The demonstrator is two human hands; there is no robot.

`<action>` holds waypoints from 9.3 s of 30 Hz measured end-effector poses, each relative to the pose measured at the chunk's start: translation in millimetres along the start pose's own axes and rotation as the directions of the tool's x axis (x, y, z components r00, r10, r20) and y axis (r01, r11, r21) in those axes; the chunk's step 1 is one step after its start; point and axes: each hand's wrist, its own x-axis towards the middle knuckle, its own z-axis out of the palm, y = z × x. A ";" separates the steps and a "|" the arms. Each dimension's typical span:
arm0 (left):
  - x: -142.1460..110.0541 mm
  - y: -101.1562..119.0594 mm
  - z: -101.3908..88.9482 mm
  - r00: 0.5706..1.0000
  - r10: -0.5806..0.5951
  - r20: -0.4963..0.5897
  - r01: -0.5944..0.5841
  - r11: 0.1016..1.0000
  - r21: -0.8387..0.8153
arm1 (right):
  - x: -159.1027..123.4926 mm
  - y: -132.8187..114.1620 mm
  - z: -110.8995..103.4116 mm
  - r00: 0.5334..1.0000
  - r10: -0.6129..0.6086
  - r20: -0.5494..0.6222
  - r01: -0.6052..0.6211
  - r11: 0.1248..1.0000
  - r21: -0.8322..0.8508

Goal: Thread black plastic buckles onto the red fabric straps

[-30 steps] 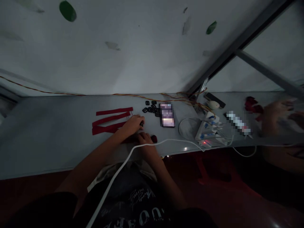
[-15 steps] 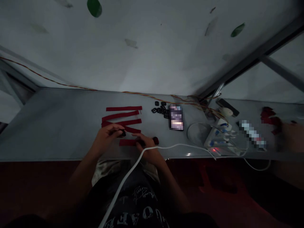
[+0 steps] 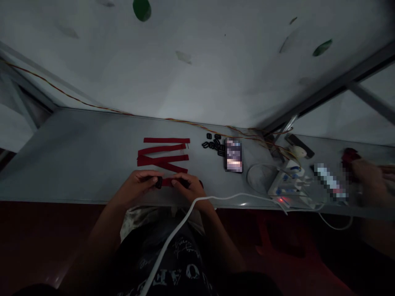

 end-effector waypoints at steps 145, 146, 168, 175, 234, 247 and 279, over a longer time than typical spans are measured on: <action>17.2 -14.6 -60.0 0.812 0.580 -0.068 -0.188 0.371 0.909 | 36.9 33.5 -10.3 0.942 -0.336 -0.021 0.220 0.664 -0.715; 18.4 -16.8 -52.2 0.795 0.606 0.006 -0.251 0.321 0.913 | 32.7 33.9 -16.6 0.939 -0.325 -0.116 0.146 0.680 -0.718; 62.4 -35.5 1.9 0.913 0.407 -0.013 -0.362 0.824 0.437 | 57.0 28.0 -4.3 0.993 -0.109 -0.056 0.109 0.994 0.006; 65.4 -39.4 9.2 0.903 0.392 -0.177 -0.344 0.905 0.251 | 67.1 24.1 4.2 0.980 0.191 -0.062 -0.179 0.970 0.167; 65.6 -41.2 2.3 0.957 0.266 0.116 -0.283 0.944 0.167 | 54.5 21.0 -10.3 0.989 -0.139 0.053 0.146 0.974 -0.174; 61.1 -28.0 3.9 0.939 0.288 0.189 -0.342 0.848 0.406 | 43.3 14.6 -3.7 0.957 -0.286 -0.046 0.268 0.935 -0.233; 71.1 -30.2 11.2 0.972 0.237 -0.003 -0.210 0.868 0.451 | 52.9 37.0 3.0 0.981 -0.179 -0.080 0.167 0.976 -0.141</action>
